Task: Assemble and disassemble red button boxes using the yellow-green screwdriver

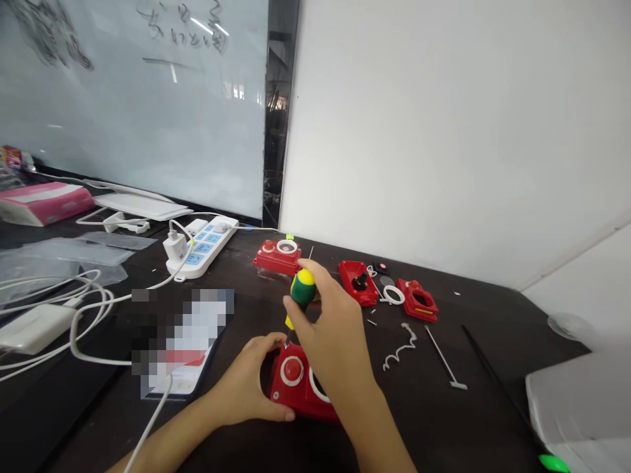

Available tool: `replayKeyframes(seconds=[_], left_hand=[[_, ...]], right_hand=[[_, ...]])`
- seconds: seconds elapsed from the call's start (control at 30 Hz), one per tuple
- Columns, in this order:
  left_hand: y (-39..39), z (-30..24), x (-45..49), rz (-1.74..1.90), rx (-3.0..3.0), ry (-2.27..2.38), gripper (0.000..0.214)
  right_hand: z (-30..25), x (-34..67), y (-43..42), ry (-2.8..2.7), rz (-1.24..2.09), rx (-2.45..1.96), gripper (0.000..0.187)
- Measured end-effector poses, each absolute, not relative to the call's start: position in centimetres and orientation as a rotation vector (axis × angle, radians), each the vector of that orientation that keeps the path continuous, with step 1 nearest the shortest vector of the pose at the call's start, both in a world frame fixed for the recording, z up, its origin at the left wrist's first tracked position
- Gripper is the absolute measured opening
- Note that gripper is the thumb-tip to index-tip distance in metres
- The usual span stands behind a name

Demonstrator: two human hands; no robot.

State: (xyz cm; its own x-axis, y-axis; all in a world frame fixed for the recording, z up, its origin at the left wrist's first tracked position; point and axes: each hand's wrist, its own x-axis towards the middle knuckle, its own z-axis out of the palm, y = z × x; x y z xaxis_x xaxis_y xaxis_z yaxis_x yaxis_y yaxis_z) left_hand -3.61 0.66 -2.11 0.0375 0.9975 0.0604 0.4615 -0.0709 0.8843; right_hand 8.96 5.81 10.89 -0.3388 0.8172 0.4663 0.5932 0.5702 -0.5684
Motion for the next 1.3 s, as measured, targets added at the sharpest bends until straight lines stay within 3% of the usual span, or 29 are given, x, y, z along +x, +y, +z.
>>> replayKeyframes(seconds=[0.17, 0.57, 0.77, 1.0, 1.3], left_hand=[[0.7, -2.0, -3.6, 0.971, 1.619, 1.512, 0.082], [0.5, -2.3, -3.6, 0.989, 1.63, 1.516, 0.084], [0.4, -1.8, -3.6, 0.972, 1.622, 1.494, 0.078], [0.5, -1.9, -3.5, 0.959, 1.612, 1.497, 0.077], [0.5, -2.0, -3.4, 0.948, 1.6, 1.496, 0.077]], right_hand=[[11.3, 9.5, 5.9, -2.02, 0.559, -1.08, 0.041], [12.1, 10.3, 5.9, -1.934, 0.559, -1.117, 0.038], [12.9, 12.9, 7.5, -1.724, 0.387, -1.148, 0.04], [11.8, 18.4, 12.5, -1.668, -0.119, -1.536, 0.038], [9.8, 19.9, 14.8, -1.69, -0.062, -1.67, 0.036]])
